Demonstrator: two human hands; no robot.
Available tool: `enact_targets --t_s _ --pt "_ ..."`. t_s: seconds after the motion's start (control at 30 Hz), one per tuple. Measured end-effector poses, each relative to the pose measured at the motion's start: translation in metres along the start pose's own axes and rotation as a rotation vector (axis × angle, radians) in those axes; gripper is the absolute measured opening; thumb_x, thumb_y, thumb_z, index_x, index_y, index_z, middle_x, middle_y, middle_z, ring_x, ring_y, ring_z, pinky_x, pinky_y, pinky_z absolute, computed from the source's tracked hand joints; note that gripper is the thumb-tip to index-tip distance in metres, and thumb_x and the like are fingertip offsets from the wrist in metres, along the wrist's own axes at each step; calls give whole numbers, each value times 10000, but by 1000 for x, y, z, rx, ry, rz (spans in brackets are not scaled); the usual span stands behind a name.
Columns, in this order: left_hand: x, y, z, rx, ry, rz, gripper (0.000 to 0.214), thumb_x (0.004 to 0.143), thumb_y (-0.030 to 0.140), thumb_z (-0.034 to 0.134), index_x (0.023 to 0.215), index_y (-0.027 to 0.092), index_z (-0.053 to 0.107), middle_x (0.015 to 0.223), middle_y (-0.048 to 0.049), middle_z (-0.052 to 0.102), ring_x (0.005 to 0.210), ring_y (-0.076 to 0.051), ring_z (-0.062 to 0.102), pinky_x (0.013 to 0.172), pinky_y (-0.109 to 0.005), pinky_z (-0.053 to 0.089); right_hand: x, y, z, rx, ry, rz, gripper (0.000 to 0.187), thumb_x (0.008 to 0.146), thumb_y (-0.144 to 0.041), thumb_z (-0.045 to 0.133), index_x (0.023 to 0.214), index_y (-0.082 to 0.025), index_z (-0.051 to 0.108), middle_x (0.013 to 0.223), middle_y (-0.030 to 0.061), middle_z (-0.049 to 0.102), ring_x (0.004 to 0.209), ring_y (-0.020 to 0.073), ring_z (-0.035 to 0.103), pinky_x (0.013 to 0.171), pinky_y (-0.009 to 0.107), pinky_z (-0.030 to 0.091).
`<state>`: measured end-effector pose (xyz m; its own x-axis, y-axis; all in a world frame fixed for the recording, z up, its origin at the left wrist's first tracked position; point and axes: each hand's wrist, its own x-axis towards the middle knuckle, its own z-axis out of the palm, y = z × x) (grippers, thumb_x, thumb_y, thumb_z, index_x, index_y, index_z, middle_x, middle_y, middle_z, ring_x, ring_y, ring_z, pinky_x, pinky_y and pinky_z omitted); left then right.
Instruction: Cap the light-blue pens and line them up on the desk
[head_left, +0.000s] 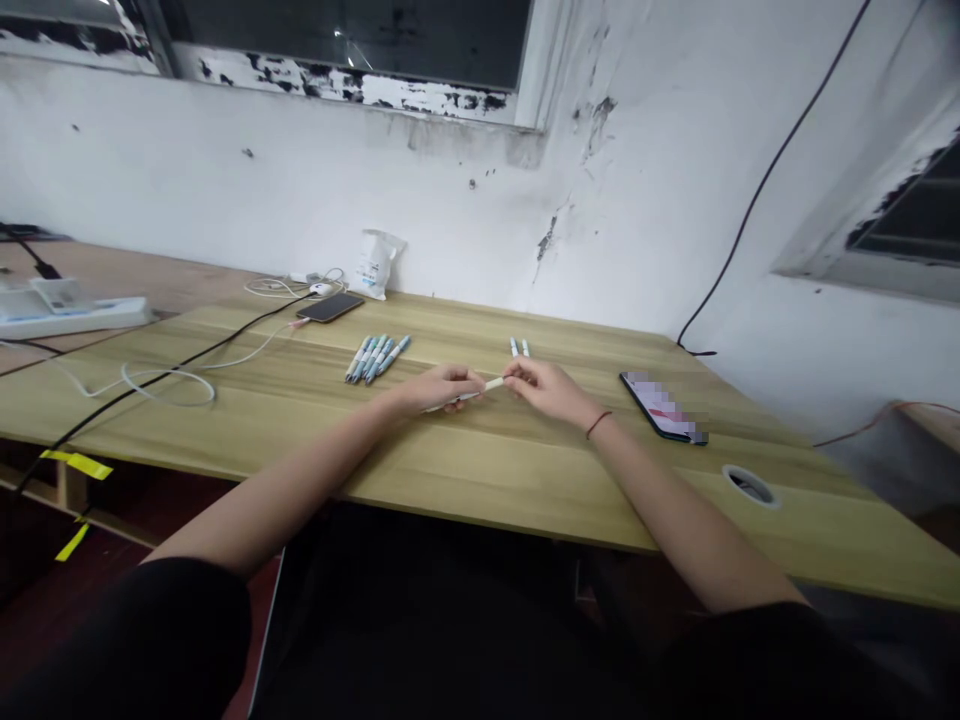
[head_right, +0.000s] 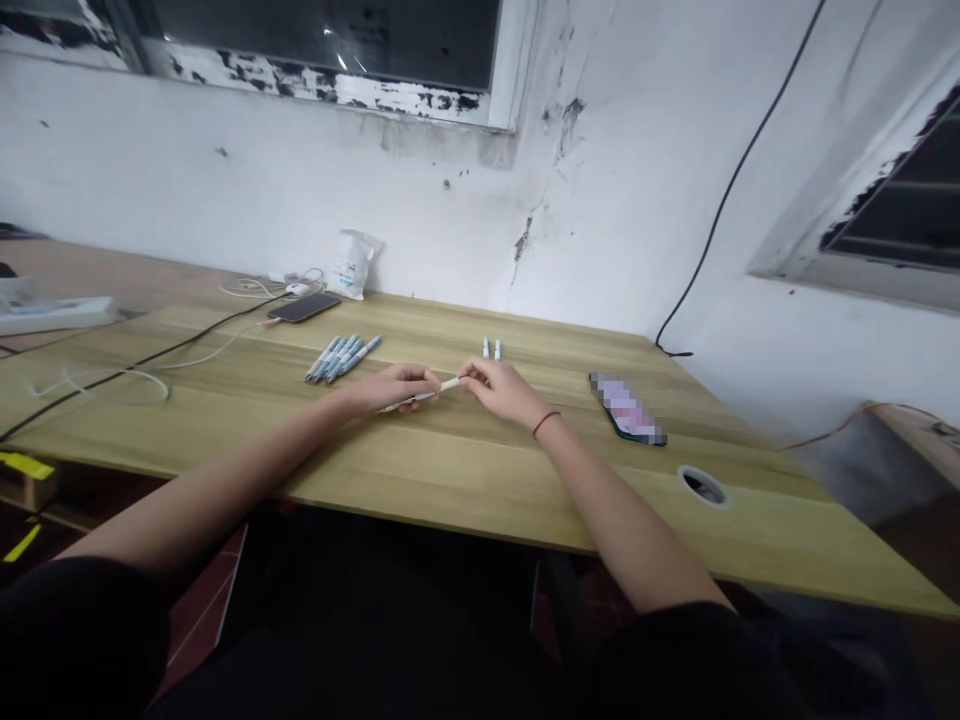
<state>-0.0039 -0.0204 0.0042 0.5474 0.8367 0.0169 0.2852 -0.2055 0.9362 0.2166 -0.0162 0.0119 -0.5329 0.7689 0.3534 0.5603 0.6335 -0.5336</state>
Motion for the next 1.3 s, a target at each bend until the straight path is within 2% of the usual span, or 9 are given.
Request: enact_targets --t_s 0.13,0.3,0.6,0.73,0.83,1.0,1.1,1.2,1.3 --pt "0 -1 0 11 7 -16 328 757 456 584 857 145 609 702 -3 564 518 -62 435 471 -183 330 -1 -3 -1 -108 -3 -34 245 902 -297 408 793 -171 588 680 8 610 609 125 527 614 254 382" --pt "-2 3 0 8 26 -4 295 779 445 555 826 162 625 689 6 570 542 -69 464 486 -181 353 0 0 0 -31 61 -51 182 843 -310 527 947 -182 604 816 33 649 705 148 567 643 257 411" --pt "-2 4 -8 177 -47 11 411 829 519 473 819 138 626 703 -24 598 610 -104 521 552 -212 392 1 4 -6 -217 72 -79 177 874 -248 461 871 -174 621 683 12 592 571 123 468 569 248 325" --pt "0 -3 -10 538 39 187 427 873 496 407 825 149 652 661 -19 602 582 -120 506 573 -230 367 2 6 -4 -264 21 -106 199 871 -199 431 828 -169 622 751 37 620 656 143 501 621 253 337" --pt "2 -4 -6 783 166 302 400 904 434 375 925 170 674 832 -60 670 734 -166 579 690 -249 390 2 8 0 -278 23 -52 218 872 -219 421 799 -177 621 739 37 621 651 151 500 612 253 331" --pt "8 0 -2 944 321 259 384 913 431 385 1143 229 616 1110 -92 646 1023 -226 559 896 -303 349 9 16 -1 -235 79 40 233 871 -282 424 809 -184 626 659 10 589 579 139 470 569 245 316" --pt "12 -3 -11 1028 511 317 448 892 436 440 1294 250 505 1291 -97 538 1183 -263 450 975 -364 288 12 36 -14 -268 240 182 289 876 -308 402 800 -164 641 672 33 617 597 151 492 574 249 328" --pt "13 -12 -31 1097 658 255 480 902 421 412 1353 259 432 1319 -94 501 1187 -273 428 965 -392 298 10 66 -31 -399 433 514 348 881 -299 363 853 -133 667 797 101 674 703 196 560 598 268 347" --pt "11 -23 -51 1108 706 91 398 897 365 404 1260 257 527 1254 -83 535 1164 -274 432 931 -394 340 4 93 -40 -490 381 762 408 891 -287 311 915 -126 685 914 158 686 804 242 603 625 288 365"
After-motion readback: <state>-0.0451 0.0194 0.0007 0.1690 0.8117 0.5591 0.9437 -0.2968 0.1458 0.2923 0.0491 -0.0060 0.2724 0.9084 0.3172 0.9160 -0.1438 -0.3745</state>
